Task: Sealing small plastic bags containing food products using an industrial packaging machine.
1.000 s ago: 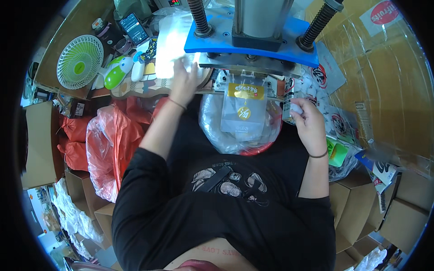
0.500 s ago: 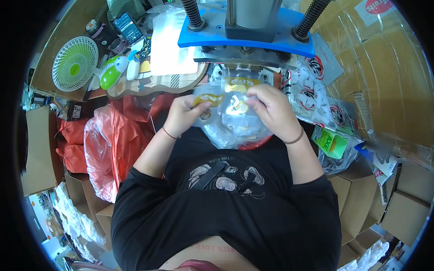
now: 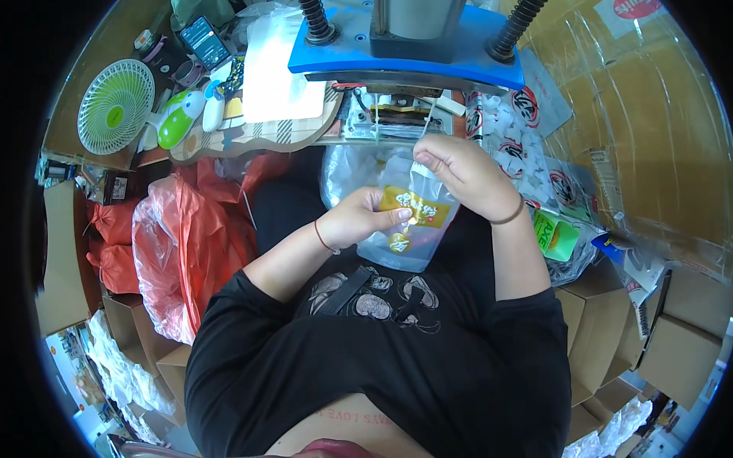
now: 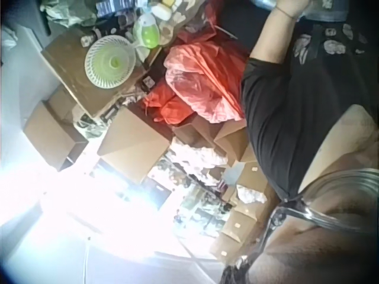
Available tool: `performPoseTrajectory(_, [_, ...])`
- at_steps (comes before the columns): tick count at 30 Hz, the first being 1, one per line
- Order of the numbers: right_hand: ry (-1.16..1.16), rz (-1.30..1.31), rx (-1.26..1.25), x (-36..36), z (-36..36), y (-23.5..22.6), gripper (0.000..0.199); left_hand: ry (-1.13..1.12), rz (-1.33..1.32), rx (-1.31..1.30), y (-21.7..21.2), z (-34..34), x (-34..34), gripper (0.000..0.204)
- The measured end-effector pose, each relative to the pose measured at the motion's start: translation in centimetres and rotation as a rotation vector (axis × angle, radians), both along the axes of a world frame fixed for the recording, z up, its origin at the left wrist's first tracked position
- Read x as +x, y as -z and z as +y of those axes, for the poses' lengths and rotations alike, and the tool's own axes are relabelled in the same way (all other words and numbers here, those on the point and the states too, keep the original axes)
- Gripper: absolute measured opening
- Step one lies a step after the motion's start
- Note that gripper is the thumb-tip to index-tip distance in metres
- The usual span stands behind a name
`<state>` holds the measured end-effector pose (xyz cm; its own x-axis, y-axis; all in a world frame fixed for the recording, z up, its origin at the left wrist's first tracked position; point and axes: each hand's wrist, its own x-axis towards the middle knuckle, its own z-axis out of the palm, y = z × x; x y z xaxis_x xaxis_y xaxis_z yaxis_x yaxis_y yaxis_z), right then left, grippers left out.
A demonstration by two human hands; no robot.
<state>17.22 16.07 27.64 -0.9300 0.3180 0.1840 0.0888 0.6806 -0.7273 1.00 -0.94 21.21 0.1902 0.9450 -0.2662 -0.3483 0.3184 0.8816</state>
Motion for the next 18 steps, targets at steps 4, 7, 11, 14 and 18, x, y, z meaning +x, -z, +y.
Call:
performPoseTrajectory(4, [0.087, 0.034, 0.011, 2.2, 1.3, -0.1, 0.025, 0.019, -0.119, -0.083, 0.4, 0.6, -0.4, 0.026])
performPoseTrajectory(7, [0.377, -0.286, 0.62, 6.9, 3.2, 0.4, 0.032, -0.069, -0.178, -0.129, 0.9, 1.8, -2.2, 0.024])
performPoseTrajectory(11, [0.298, -0.451, 0.503, 9.2, 2.8, 2.7, 0.037, -0.187, -0.206, -0.151, 1.2, 5.1, -4.9, 0.026])
performPoseTrajectory(14, [0.242, -0.436, 0.264, 9.2, 2.5, 3.0, 0.038, -0.217, -0.171, -0.186, 2.8, 5.9, -5.5, 0.035])
performPoseTrajectory(18, [0.242, -0.213, 0.079, 10.6, 3.2, 4.5, 0.034, -0.794, 0.898, 0.152, 2.7, 5.9, -10.1, 0.049])
